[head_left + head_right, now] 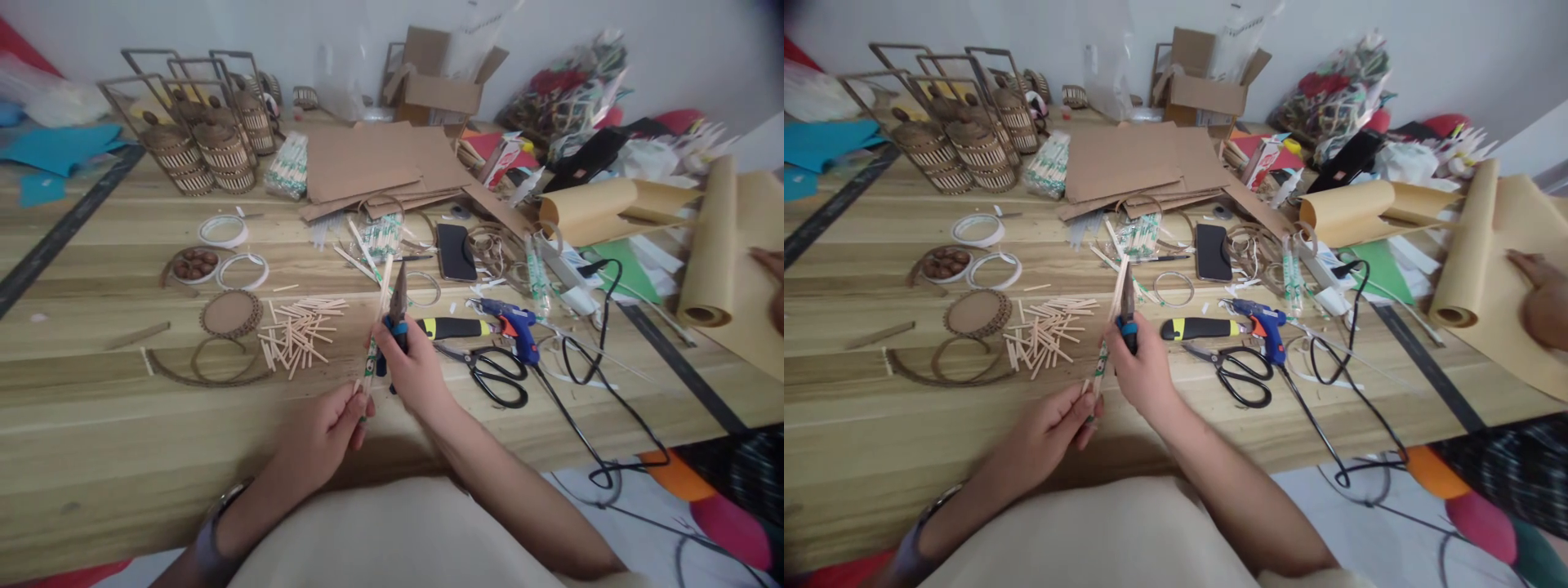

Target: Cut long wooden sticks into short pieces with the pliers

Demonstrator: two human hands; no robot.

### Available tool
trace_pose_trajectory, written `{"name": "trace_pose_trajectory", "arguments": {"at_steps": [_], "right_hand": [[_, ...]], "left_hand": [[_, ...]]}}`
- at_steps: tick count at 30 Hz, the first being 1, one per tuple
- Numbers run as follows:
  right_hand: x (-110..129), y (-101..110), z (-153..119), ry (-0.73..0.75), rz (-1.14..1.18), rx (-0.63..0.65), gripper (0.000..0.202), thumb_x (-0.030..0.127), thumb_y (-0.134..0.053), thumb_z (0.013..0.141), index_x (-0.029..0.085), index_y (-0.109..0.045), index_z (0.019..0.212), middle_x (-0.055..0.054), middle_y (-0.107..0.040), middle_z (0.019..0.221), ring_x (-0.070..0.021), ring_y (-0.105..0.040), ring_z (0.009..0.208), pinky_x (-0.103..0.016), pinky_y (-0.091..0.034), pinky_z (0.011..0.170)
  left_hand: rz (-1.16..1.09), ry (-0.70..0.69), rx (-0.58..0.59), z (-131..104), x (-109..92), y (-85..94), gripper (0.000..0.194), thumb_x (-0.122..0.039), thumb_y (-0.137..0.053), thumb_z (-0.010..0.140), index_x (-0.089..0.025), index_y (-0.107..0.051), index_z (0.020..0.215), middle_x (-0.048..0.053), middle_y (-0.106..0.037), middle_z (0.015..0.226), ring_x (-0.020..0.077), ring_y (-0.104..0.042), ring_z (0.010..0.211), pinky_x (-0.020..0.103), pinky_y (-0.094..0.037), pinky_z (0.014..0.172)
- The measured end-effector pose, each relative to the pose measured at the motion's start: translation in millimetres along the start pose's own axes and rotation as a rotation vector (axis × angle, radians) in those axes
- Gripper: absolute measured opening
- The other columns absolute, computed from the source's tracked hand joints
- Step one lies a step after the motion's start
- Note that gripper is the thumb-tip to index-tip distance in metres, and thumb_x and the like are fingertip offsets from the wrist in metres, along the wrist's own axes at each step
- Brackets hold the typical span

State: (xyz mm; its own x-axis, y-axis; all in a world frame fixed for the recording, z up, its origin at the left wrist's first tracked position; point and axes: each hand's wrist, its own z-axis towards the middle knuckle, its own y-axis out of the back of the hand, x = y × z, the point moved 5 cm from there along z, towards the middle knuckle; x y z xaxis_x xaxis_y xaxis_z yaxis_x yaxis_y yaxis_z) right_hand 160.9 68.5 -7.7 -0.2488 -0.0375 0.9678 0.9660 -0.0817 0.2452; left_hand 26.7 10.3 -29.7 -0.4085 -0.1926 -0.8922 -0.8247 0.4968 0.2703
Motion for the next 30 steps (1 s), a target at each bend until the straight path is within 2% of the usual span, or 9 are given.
{"name": "trace_pose_trajectory", "arguments": {"at_steps": [3, 7, 9, 15, 19, 22, 24, 27, 30], "right_hand": [[2.1, 2.8, 2.4, 0.012, -0.051, 0.135, 0.022, 0.038, -0.051, 0.087, 0.022, -0.047, 0.072, 0.003, -0.049, 0.065, -0.0136, -0.046, 0.062, -0.026, -0.038, 0.060], [11.5, 0.0, -5.0, 0.018, -0.162, 0.405, 0.020, 0.031, -0.053, 0.086, 0.021, -0.049, 0.069, 0.004, -0.051, 0.063, -0.0128, -0.046, 0.060, -0.025, -0.035, 0.058], [14.1, -5.8, -13.5, 0.021, -0.193, 0.506, 0.018, 0.027, -0.054, 0.085, 0.021, -0.051, 0.068, 0.004, -0.052, 0.063, -0.0122, -0.046, 0.060, -0.024, -0.034, 0.058], [4.8, -13.7, -32.9, 0.007, -0.299, 0.515, 0.019, 0.024, -0.052, 0.087, 0.021, -0.047, 0.070, 0.005, -0.050, 0.064, -0.0121, -0.045, 0.061, -0.024, -0.032, 0.058], [-10.5, -3.6, -52.4, 0.012, -0.489, 0.589, 0.016, 0.021, -0.054, 0.086, 0.022, -0.046, 0.072, 0.003, -0.054, 0.068, -0.0136, -0.048, 0.063, -0.024, -0.032, 0.059], [-19.4, 22.7, -62.3, 0.017, -0.590, 0.582, 0.016, 0.021, -0.053, 0.086, 0.022, -0.046, 0.072, -0.001, -0.061, 0.073, -0.0164, -0.055, 0.070, -0.026, -0.038, 0.064], [-21.8, 51.0, -59.8, -0.007, -0.636, 0.512, 0.016, 0.026, -0.048, 0.090, 0.022, -0.049, 0.074, -0.004, -0.064, 0.077, -0.0186, -0.059, 0.072, -0.027, -0.041, 0.065], [-17.9, 106.8, -41.8, -0.070, -0.814, 0.255, 0.018, 0.034, -0.044, 0.092, 0.022, -0.054, 0.082, -0.006, -0.067, 0.077, -0.0214, -0.061, 0.069, -0.029, -0.041, 0.062], [-5.7, 159.6, -15.9, -0.098, -1.114, -0.024, 0.021, 0.040, -0.048, 0.090, 0.022, -0.057, 0.085, -0.007, -0.066, 0.071, -0.0228, -0.059, 0.062, -0.030, -0.035, 0.057]], "left_hand": [[-0.013, -0.028, -0.041, 3.3, -0.1, 10.6, 0.046, -0.056, -0.039, 0.093, -0.021, -0.056, 0.068, 0.003, -0.061, 0.064, 0.0201, -0.057, 0.067, 0.032, -0.040, 0.068], [-0.353, -0.028, -0.467, 8.9, -3.2, 45.8, 0.041, -0.058, -0.058, 0.085, -0.018, -0.068, 0.087, 0.002, -0.063, 0.076, 0.0171, -0.055, 0.071, 0.028, -0.041, 0.064], [-0.554, -0.039, -0.548, 13.5, -4.7, 50.3, 0.042, -0.059, -0.068, 0.078, -0.017, -0.067, 0.084, -0.001, -0.057, 0.069, 0.0139, -0.049, 0.064, 0.025, -0.038, 0.058], [-0.850, -0.040, -0.612, 26.3, -0.4, 43.8, 0.026, -0.041, -0.076, 0.077, -0.018, -0.065, 0.072, -0.005, -0.048, 0.060, 0.0095, -0.041, 0.053, 0.022, -0.037, 0.051], [-1.057, -0.073, -0.818, 20.8, 6.7, 80.0, 0.022, -0.021, -0.065, 0.090, -0.016, -0.063, 0.069, -0.005, -0.052, 0.057, 0.0068, -0.044, 0.050, 0.017, -0.039, 0.048], [-1.128, -0.152, -0.986, 4.7, 1.4, 120.0, 0.038, -0.011, -0.044, 0.101, -0.016, -0.061, 0.068, -0.006, -0.051, 0.054, 0.0045, -0.044, 0.048, 0.012, -0.041, 0.049], [-1.171, -0.196, -0.965, -2.0, -6.1, 135.1, 0.038, -0.013, -0.044, 0.103, -0.016, -0.061, 0.069, -0.006, -0.051, 0.054, 0.0037, -0.046, 0.050, 0.011, -0.044, 0.052], [-1.206, -0.114, -0.984, -5.4, -7.4, 134.5, 0.043, -0.014, -0.041, 0.104, -0.014, -0.060, 0.065, -0.006, -0.047, 0.050, 0.0038, -0.042, 0.047, 0.011, -0.045, 0.049], [-1.201, 0.012, -0.924, 3.5, -1.9, 114.9, 0.041, -0.009, -0.042, 0.101, -0.015, -0.062, 0.065, -0.005, -0.048, 0.050, 0.0052, -0.043, 0.046, 0.012, -0.044, 0.045]]}}
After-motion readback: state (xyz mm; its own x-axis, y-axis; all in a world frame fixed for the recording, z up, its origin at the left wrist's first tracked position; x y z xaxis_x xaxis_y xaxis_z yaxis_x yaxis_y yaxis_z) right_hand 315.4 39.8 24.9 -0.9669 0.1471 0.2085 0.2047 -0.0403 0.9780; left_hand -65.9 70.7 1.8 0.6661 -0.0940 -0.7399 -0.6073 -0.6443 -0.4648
